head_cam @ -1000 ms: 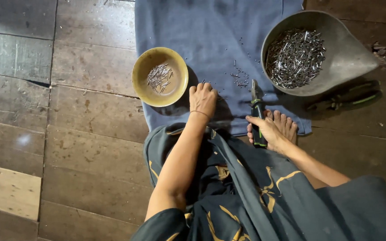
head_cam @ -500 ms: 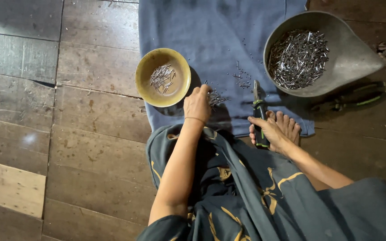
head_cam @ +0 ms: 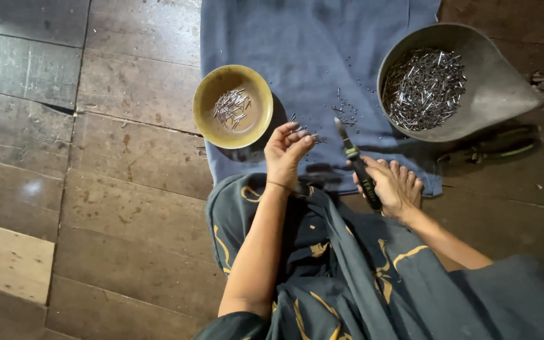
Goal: Cutting small metal pins into shorter lengths using wire cutters.
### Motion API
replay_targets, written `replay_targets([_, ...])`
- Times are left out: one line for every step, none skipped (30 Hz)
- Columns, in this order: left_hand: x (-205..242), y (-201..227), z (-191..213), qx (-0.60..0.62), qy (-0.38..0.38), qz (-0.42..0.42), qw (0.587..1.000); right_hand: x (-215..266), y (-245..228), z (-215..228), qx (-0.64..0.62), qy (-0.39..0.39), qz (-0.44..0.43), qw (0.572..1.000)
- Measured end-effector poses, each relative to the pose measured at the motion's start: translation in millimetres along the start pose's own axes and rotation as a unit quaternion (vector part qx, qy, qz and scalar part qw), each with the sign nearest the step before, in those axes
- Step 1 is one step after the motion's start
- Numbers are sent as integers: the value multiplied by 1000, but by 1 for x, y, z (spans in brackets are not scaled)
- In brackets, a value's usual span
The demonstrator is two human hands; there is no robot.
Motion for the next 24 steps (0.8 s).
replay_targets([0, -2, -4, 5, -11, -9, 1000, 1, -1, 2, 23, 0, 30, 999])
replay_targets([-1, -2, -8, 9, -23, -19, 1000, 2, -2, 3, 45, 0, 60, 997])
replay_targets([-2, -5, -8, 9, -22, -18, 1000, 4, -2, 3, 47, 1, 59, 997])
replay_targets([-3, -7, -9, 22, -19, -18, 999, 5, -4, 3, 68, 0, 90, 994])
replay_targets([-4, -8, -10, 35, -16, -18, 999, 6, -6, 3, 89, 0, 120, 989])
replay_targets([-3, -8, -11, 34, -16, -18, 999, 7, -8, 3, 88, 0, 120, 989])
replay_targets([-3, -7, -11, 33, -13, -21, 999, 8, -10, 4, 109, 0, 150, 983])
replay_targets([-2, -6, -12, 32, -10, -24, 999, 10, -12, 4, 129, -1, 179, 975])
replay_targets([-2, -9, -11, 32, -10, -24, 999, 12, -17, 5, 129, -1, 178, 976])
replay_targets([-2, -11, -10, 29, -7, -25, 999, 14, -23, 4, 104, -11, 165, 981])
replay_targets([-3, -13, -9, 27, -4, -25, 999, 16, -28, 4, 80, -21, 151, 985])
replay_targets([-3, -15, -9, 27, -5, -26, 999, 11, -19, 3, 80, -21, 152, 985])
replay_targets([-3, -16, -9, 21, -4, -28, 999, 6, -9, 2, 103, -15, 160, 982])
replay_targets([-2, -19, -9, 14, -4, -28, 999, 1, 1, 2, 127, -9, 168, 978])
replay_targets([-3, -22, -8, 14, -4, -28, 1000, -3, 12, 1, 127, -9, 167, 978])
replay_targets([-4, -25, -8, 7, -5, -30, 1000, -8, 21, 2, 229, 35, 207, 951])
replay_targets([-6, -28, -8, 0, -7, -32, 999, -12, 29, 2, 328, 79, 243, 910])
replay_targets([-5, -30, -9, -1, -7, -32, 999, -28, 62, -2, 328, 80, 243, 910])
replay_targets([-4, -32, -11, -14, -10, -36, 999, -43, 92, -6, 445, 143, 301, 831])
replay_targets([-2, -34, -11, -27, -12, -40, 999, -57, 122, -11, 550, 201, 352, 730])
replay_targets([-3, -35, -12, -28, -12, -40, 999, -74, 147, 2, 550, 201, 352, 731])
replay_targets([-3, -37, -12, -34, -11, -47, 998, -92, 174, 15, 555, 162, 331, 746])
replay_targets([-3, -39, -13, -41, -11, -55, 998, -109, 201, 28, 559, 123, 308, 759])
replay_targets([-1, -35, -14, -41, -11, -55, 998, -102, 189, 25, 559, 124, 308, 759])
Point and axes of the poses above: each hand's wrist, its own x-axis away from the middle knuckle, its own z-axis out of the back of the hand, y = z × x, the point moved 3 cm from there along -x, towards the middle knuckle, and after that the axes turned 15 degrees about y, right-handed, at the moved point
